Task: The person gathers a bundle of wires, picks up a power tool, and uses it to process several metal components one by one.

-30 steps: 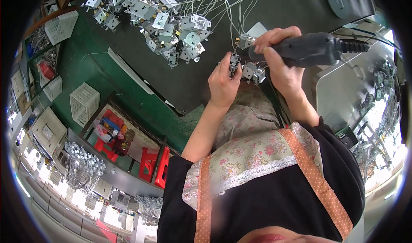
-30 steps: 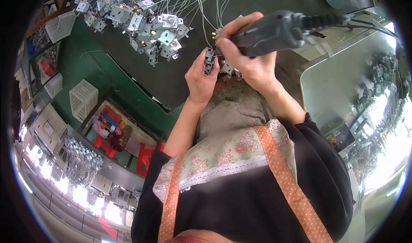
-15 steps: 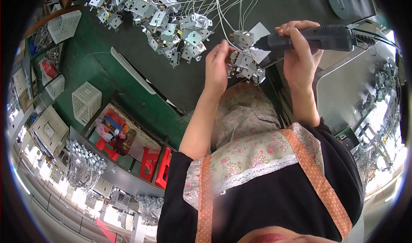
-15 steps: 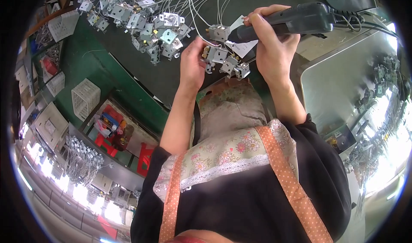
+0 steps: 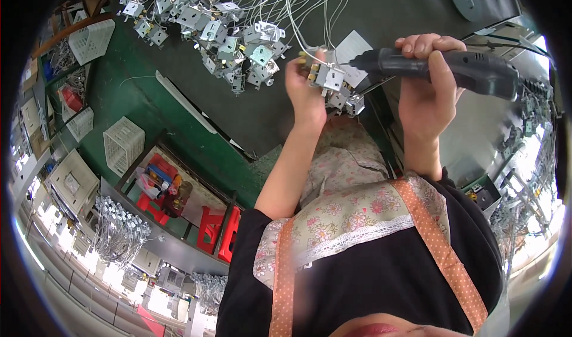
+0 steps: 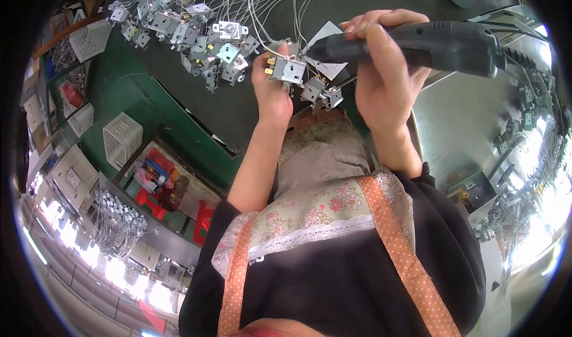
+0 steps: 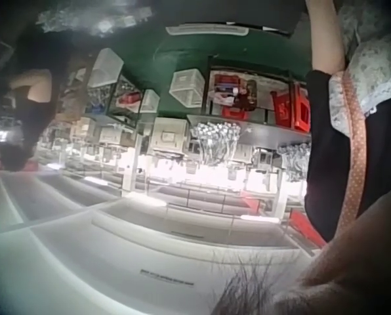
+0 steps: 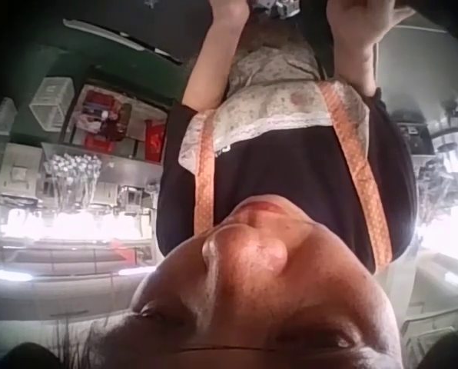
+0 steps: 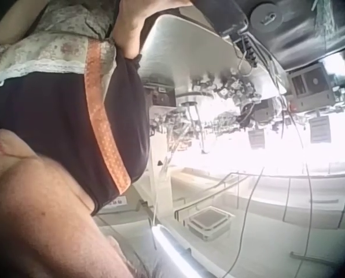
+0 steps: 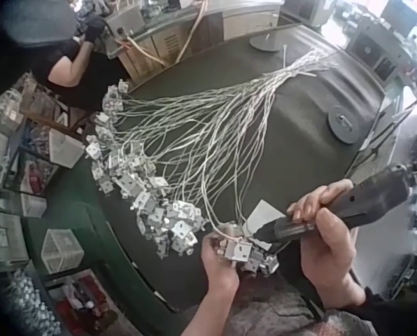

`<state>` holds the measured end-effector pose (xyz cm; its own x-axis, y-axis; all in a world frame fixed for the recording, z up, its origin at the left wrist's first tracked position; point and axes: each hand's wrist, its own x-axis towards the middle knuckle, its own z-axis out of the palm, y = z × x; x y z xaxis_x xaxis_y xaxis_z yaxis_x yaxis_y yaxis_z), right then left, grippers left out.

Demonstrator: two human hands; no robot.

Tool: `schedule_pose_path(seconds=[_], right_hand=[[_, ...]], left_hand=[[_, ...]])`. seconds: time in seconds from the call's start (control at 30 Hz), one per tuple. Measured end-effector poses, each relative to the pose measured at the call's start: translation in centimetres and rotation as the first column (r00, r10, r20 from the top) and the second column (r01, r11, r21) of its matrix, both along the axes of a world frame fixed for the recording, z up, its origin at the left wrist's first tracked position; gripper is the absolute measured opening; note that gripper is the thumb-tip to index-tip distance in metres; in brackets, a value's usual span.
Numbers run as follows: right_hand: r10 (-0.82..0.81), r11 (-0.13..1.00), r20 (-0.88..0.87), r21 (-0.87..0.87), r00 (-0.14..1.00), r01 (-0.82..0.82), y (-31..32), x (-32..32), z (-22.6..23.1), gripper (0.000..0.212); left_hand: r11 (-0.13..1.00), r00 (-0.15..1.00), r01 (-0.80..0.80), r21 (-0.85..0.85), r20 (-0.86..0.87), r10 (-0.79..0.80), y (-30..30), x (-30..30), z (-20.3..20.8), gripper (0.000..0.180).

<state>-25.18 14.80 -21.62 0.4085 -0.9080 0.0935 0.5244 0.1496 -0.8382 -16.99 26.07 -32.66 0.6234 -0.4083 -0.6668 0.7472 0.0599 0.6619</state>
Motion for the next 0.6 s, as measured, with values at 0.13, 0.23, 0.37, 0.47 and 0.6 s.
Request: schedule_pose_path(seconds=[0.13,0.23,0.37,0.47,0.6], right_hand=[[0.052,0.996,0.030,-0.068,0.998,-0.050,1.3,2.0,-0.1,0.028],[0.183,0.944,-0.339,-0.200,0.923,-0.261,2.7,3.9,-1.2,0.027],[0.253,0.955,-0.464,-0.023,0.849,-0.297,3.0,3.7,-2.7,0.022],[0.164,0.978,-0.507,-0.030,0.846,-0.208,2.9,2.6,-3.5,0.021],[0.167,0.984,-0.257,-0.008,0.952,-0.175,2.7,2.1,-3.4,0.021]], left_hand=[[0.951,0.807,0.067,0.303,0.544,-0.230,2.3,-1.0,-2.1,0.035],[0.912,0.481,0.013,0.410,0.797,-0.365,3.0,-0.9,-3.0,0.039],[0.907,0.260,0.038,0.420,0.872,-0.415,4.2,-0.7,-4.5,0.038],[0.895,0.157,0.033,0.445,0.882,-0.444,4.4,-0.7,-5.3,0.039],[0.879,0.149,0.064,0.473,0.866,-0.477,4.6,-0.6,-4.2,0.039]])
